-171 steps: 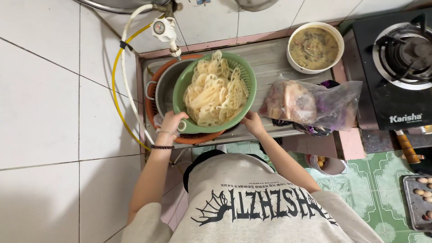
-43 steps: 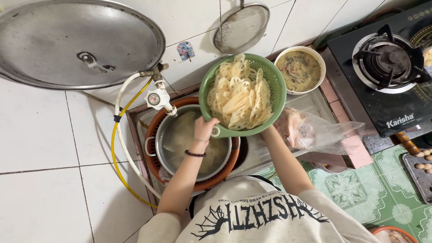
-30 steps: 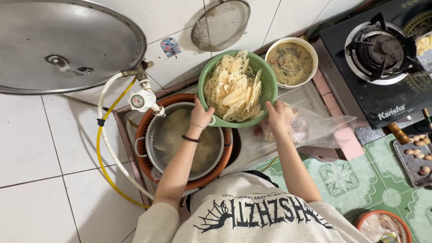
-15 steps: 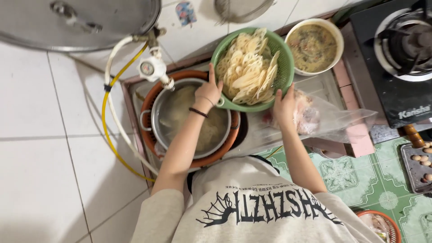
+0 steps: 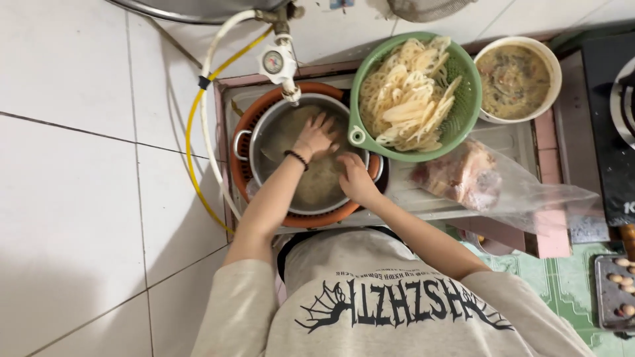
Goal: The person rinses sliced lotus root in a water-filled basin at the sink, rubbing and turning the slices by hand, then transfers them into a green colander. They drain the basin, carry a kettle to the stove, pour hot water into a pot of mixed vegetables, and place a block of pork into a pot of water to blanch.
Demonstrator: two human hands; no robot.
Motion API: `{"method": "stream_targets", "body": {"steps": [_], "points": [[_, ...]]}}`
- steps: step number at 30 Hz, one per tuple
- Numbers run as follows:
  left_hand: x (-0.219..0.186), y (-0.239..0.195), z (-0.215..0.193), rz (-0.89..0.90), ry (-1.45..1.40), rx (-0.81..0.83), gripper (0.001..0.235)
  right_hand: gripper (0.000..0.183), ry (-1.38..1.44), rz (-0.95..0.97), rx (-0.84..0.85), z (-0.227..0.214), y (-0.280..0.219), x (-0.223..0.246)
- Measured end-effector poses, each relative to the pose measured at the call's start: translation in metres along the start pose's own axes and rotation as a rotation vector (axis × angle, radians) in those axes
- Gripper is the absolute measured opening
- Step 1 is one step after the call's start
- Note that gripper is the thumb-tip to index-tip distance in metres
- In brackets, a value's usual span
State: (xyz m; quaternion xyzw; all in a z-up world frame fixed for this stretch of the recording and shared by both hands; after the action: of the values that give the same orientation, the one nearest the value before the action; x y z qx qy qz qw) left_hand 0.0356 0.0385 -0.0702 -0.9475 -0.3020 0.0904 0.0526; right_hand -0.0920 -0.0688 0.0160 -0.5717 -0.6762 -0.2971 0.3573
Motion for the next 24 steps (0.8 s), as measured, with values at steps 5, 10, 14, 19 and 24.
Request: {"method": "stream_targets", "body": {"steps": [5,10,14,19,24], "points": [[0.044,-0.001,0.013,-0.235,-0.003,0.172,0.057,0.094,-0.049,0.734,0.068,0.067,0.06,-0.122],[0.069,-0.041,0.037,-0.411,-0.117,0.259,0.058,0.087,0.238,1.078,0.2,0.124,0.072,-0.206],[0.067,-0.078,0.051,-0.6,-0.355,0.419,0.067,0.074,0.664,1.248,0.3,0.142,0.058,-0.198],[0.049,-0.106,0.064,-0.72,-0.772,0.165,0.092,0.088,0.855,1.309,0.453,0.124,0.045,-0.124],[0.022,-0.115,0.093,-0.804,-1.138,0.114,0.114,0.103,0.705,1.44,0.548,0.089,0.022,-0.033]]}}
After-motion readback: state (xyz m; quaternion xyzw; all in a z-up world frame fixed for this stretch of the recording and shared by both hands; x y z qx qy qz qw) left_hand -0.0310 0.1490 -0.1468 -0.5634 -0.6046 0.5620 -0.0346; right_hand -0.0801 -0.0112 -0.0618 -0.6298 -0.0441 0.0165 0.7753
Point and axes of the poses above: each hand's wrist, its own y-axis towards the middle knuckle, its own z-axis out of the palm, x = y × z, the point moved 8 cm from there along y, towards the middle knuckle, and after that the axes turned 12 degrees about z, right-handed, at the moved point
